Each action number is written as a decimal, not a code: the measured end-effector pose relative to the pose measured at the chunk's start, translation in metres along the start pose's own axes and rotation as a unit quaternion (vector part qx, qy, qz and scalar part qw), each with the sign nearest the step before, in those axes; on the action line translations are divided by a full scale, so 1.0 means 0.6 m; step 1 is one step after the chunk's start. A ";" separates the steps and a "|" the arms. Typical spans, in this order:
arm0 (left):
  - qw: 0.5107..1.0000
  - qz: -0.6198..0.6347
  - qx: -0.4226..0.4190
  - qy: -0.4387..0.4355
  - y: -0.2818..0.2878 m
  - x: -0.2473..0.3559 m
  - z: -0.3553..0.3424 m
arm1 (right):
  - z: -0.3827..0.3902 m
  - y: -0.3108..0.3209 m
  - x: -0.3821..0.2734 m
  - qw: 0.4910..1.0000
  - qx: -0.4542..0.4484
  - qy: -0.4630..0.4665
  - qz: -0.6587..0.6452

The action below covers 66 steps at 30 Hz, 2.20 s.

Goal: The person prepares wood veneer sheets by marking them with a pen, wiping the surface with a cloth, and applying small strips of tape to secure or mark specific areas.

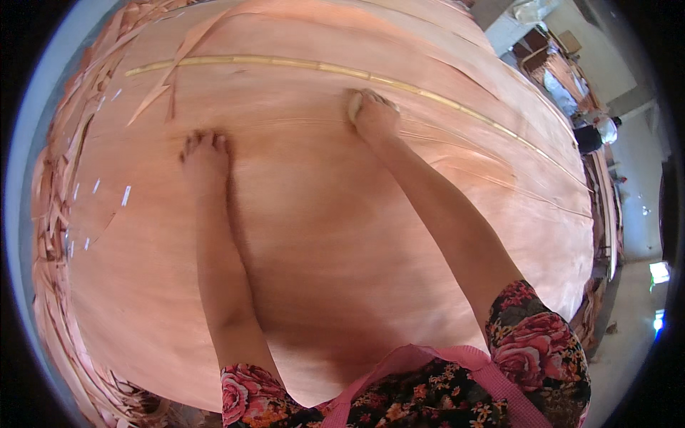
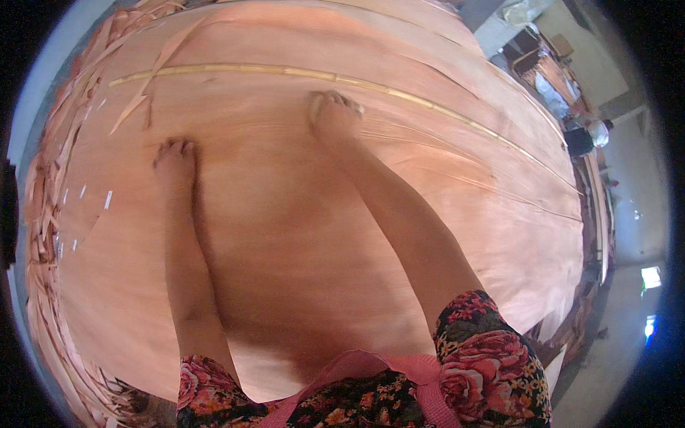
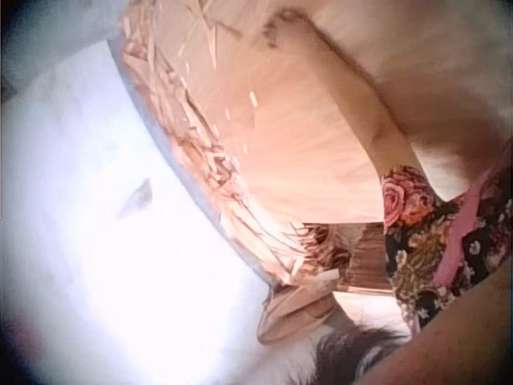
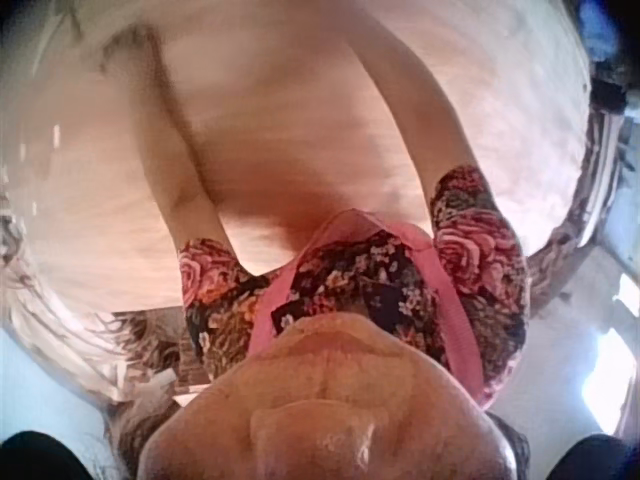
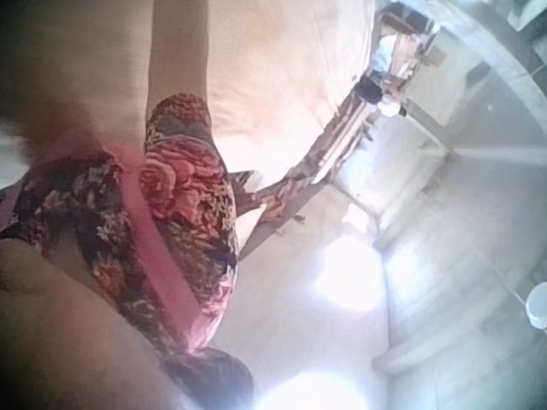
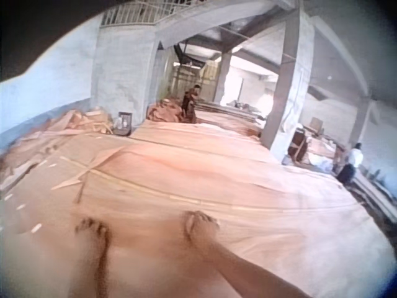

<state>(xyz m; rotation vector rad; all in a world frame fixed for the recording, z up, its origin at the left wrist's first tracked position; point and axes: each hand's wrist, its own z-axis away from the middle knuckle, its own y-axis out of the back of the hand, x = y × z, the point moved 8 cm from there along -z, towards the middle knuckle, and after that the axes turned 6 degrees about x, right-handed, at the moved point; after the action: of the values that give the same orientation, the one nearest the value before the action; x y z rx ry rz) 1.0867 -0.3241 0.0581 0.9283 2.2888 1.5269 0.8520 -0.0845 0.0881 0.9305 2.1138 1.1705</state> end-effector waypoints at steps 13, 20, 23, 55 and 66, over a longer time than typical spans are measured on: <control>0.762 0.443 0.429 0.198 0.075 -0.137 0.036 | 0.044 -0.007 -0.568 0.845 -0.189 0.412 -0.284; 0.841 0.448 0.232 0.197 -0.058 -0.205 -0.040 | 0.055 -0.011 -0.288 0.915 -0.140 0.311 -0.214; 0.883 0.409 0.161 0.165 -0.076 -0.146 -0.055 | 0.078 0.042 0.011 0.970 -0.142 0.154 -0.121; 0.905 0.238 -0.096 -0.338 0.147 0.998 0.527 | 0.321 0.365 1.052 0.987 -0.128 -0.070 0.064; 0.911 0.158 -0.157 -0.348 0.152 1.315 0.700 | 0.368 0.434 1.305 0.987 -0.143 -0.062 0.046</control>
<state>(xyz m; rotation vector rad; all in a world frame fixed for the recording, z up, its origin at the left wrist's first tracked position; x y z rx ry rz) 0.7302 0.5003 0.0752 1.4928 1.3995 1.3134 0.6130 0.7355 0.1111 0.9476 1.7636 1.3828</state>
